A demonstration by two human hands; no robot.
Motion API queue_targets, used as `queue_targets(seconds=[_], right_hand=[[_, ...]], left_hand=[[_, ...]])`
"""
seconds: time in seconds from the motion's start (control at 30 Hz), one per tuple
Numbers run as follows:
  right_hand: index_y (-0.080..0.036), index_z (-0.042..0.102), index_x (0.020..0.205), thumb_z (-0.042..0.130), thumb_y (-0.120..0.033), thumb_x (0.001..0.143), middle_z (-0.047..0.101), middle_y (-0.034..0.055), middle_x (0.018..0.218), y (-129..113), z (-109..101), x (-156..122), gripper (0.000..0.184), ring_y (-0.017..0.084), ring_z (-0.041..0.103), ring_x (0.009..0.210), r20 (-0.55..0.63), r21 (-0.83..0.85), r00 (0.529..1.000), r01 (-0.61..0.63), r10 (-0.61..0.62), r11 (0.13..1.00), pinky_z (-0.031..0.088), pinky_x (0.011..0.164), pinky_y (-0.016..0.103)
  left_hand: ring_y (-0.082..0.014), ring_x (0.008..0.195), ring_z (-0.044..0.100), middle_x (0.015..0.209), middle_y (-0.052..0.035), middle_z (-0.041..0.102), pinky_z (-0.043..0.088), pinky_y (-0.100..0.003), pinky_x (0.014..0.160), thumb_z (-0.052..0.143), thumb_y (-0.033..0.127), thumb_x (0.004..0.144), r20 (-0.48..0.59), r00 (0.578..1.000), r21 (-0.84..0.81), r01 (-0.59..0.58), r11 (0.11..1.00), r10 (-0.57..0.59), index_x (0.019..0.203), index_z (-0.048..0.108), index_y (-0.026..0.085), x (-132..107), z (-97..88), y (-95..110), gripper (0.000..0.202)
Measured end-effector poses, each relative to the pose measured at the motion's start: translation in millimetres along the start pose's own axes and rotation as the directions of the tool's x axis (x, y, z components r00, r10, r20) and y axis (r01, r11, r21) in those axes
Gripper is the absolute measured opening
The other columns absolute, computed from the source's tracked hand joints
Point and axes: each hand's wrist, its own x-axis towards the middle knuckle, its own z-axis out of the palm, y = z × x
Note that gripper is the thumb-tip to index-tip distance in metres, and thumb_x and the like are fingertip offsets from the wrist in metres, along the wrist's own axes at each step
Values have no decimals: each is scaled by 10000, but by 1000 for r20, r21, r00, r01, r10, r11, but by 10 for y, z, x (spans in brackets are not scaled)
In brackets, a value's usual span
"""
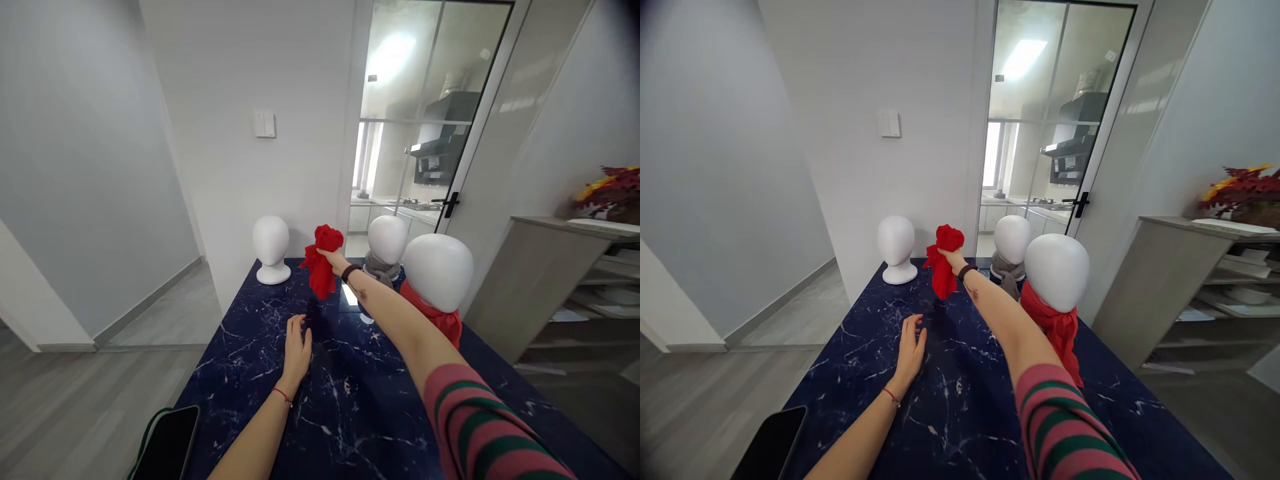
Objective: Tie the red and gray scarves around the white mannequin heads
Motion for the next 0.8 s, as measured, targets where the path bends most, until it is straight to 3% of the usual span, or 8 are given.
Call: queue_targets(seconds=[0.13,0.3,0.4,0.47,0.57,0.67,0.7,0.8], right_hand=[[-145,547,1145,602,-323,855,576,87,1146,52,6,30,345,198,581,998,11,-186,999,41,-39,982,492,858,401],[-122,538,1184,829,-118,498,562,153,1203,651,-313,-719,745,261,535,1106,22,-367,999,42,-36,929,383,998,428],[-209,479,1267,712,-196,673,541,106,1253,865,-704,-1391,638,220,567,1051,232,-495,964,230,-128,838,450,912,405],[-257,494,1241,609,-274,788,566,69,1197,810,-1048,-1724,468,197,565,1032,241,-566,920,391,-309,726,440,917,384],[-230,530,1141,584,-369,810,575,77,1110,551,-1671,-1864,363,209,540,1023,-91,-707,784,384,-615,594,391,958,380],[-164,453,1203,509,-467,824,503,138,1210,393,-2322,-1664,489,224,515,1044,-537,-706,506,168,-675,688,379,947,384],[-139,426,1231,467,-486,832,476,163,1245,402,-2513,-1575,531,226,509,1059,-632,-662,461,98,-623,743,371,949,381],[-88,469,1197,429,-525,807,515,198,1216,564,-2929,-1365,587,246,505,1087,-702,-574,533,-31,-472,818,355,954,373]], left_hand=[[-185,1000,535,1132,-105,494,481,-357,842,408,158,846,-2,1000,27,-4,1000,4,1150,476,181,30,11,-68,313],[-189,937,571,1070,-98,540,501,-349,788,411,155,803,36,998,48,46,998,-48,1077,517,171,66,31,-144,294],[-196,871,596,991,-83,583,502,-357,762,412,192,791,61,995,49,81,996,-83,980,556,176,81,36,-171,238],[-201,824,607,929,-69,612,497,-366,755,423,214,777,75,992,51,99,994,-103,912,574,181,85,37,-176,205],[-204,770,617,865,-52,640,494,-369,738,437,221,739,85,988,61,127,990,-132,855,584,188,84,39,-174,191],[-198,733,625,826,-39,646,495,-362,729,428,225,725,97,984,72,141,987,-148,842,583,191,77,33,-169,197],[-196,723,626,813,-35,645,495,-358,725,426,226,725,102,984,76,142,987,-149,848,583,191,72,28,-166,203],[-197,735,623,830,-37,645,492,-356,734,428,234,738,108,984,94,134,986,-144,879,585,188,53,8,-134,216]])
